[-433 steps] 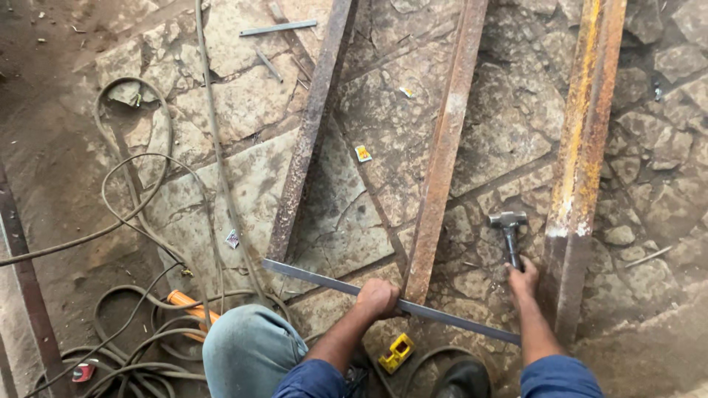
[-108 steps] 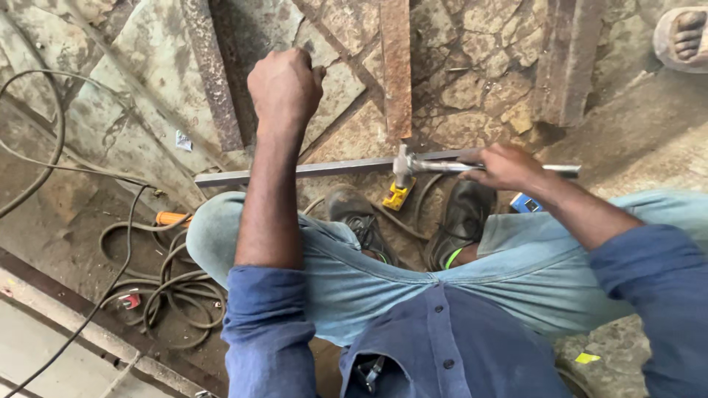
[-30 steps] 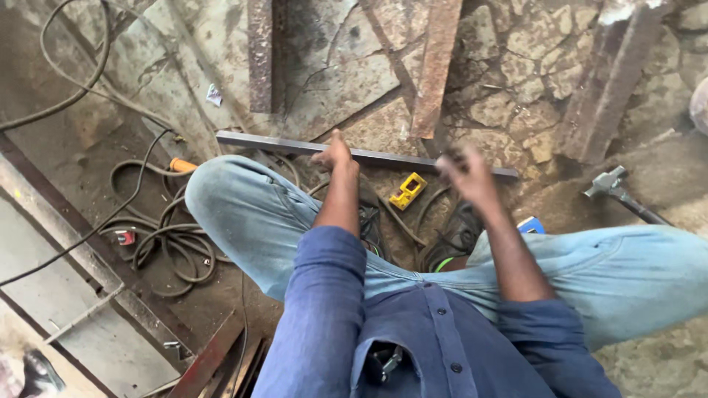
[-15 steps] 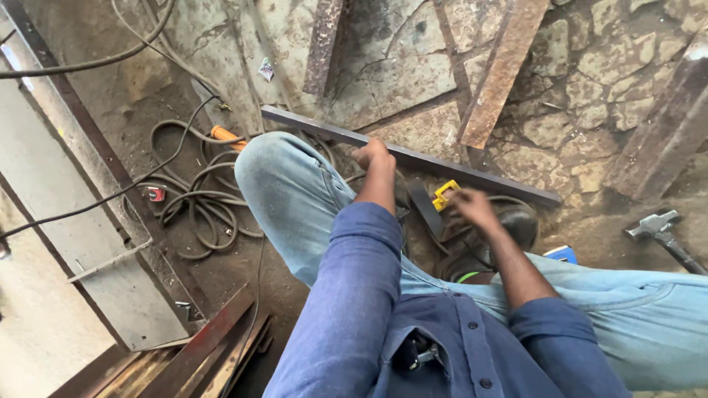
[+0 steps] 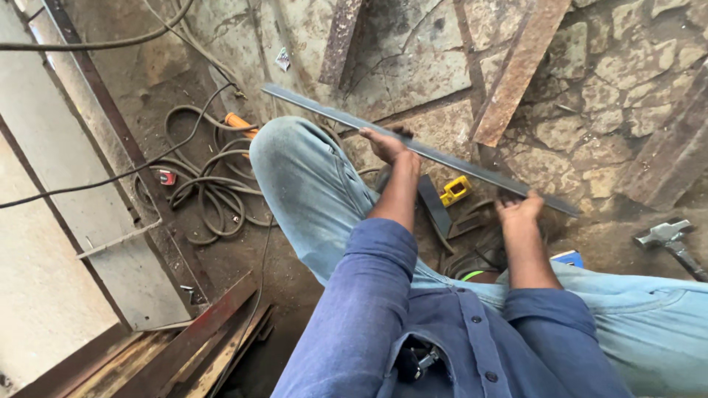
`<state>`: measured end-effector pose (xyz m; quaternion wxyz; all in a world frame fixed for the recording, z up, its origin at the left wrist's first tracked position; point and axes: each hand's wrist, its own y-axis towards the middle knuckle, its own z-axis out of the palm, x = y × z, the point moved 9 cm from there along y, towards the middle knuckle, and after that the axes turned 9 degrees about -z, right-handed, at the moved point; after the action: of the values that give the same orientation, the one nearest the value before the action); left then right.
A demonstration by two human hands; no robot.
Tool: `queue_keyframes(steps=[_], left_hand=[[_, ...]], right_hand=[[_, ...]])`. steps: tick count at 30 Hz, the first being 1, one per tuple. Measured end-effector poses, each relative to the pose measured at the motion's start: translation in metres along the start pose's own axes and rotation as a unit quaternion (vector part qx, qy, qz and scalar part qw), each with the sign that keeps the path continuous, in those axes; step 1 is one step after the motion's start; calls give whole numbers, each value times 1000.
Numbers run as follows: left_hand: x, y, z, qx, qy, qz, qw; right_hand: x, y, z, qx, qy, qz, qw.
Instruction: The person sits on the floor and uses a tape measure to check the dimensions of metal beams, then positions and hammers a metal strip onto the structure.
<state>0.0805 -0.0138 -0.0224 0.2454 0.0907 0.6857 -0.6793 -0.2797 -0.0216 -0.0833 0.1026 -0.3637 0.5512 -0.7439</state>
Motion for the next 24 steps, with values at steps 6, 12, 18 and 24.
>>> queue_keyframes(steps=[6, 12, 18, 24], left_hand=[[24, 0, -9, -29, 97, -55, 993], [29, -19, 16, 120, 211, -6, 970], [41, -26, 37, 209, 281, -17, 937], [57, -36, 45, 269, 260, -112, 921]], right_hand=[[55, 6, -8, -5, 187, -118, 975], [77, 17, -9, -7, 233, -113, 966], [94, 24, -14, -16, 196, -132, 971], [93, 24, -16, -15, 238, -121, 964]])
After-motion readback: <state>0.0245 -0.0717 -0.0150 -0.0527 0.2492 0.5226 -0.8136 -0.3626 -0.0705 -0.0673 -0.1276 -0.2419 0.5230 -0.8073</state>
